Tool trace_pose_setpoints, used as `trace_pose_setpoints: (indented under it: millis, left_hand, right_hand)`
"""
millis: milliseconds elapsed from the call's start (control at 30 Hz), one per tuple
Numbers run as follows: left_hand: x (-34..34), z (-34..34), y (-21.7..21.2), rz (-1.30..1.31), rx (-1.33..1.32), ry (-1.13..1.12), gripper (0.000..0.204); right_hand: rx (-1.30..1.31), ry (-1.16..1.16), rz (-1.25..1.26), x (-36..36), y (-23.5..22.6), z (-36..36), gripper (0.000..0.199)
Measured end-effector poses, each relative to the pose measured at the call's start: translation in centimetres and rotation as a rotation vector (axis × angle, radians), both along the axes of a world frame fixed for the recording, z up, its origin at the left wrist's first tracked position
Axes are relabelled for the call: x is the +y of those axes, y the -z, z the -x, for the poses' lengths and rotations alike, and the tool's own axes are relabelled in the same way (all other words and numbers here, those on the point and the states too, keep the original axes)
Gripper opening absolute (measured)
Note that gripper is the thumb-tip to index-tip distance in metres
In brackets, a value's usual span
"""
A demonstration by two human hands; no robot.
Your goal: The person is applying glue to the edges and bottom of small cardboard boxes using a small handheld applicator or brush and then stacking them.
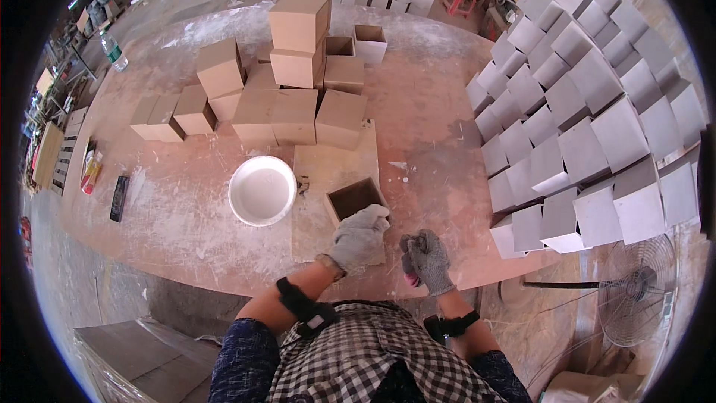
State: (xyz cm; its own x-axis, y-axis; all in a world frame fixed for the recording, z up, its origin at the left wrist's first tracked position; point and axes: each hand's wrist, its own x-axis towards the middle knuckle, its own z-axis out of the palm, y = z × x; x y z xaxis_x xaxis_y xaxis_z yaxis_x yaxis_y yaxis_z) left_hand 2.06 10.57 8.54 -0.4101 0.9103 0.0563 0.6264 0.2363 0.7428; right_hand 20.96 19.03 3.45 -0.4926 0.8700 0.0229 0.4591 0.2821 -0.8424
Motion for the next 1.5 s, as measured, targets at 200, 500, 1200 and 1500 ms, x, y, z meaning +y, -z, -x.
trace_pose_setpoints:
  millis: [200, 500, 1200, 1500]
  left_hand:
    - [-4.4, 6.2, 1.3, -0.295, 0.139, 0.120, 0.034]
    - [-3.2, 5.4, 5.7, -0.153, 0.774, 0.446, 0.012]
    - [-2.7, 1.3, 4.1, -0.006, 0.657, 0.333, 0.012]
    - [-3.5, 1.6, 4.5, -0.015, 0.617, 0.339, 0.013]
  right_hand:
    - [-0.183, -0.033, -0.072, 2.2, 0.0, -0.1, 0.019]
    - [-0.219, -0.113, -0.606, 2.0, -1.5, 7.1, 0.018]
    - [-0.364, -0.354, -0.503, 7.1, -3.6, 12.3, 0.015]
    - [-0.320, -0.452, -0.526, 0.1, -4.0, 6.7, 0.012]
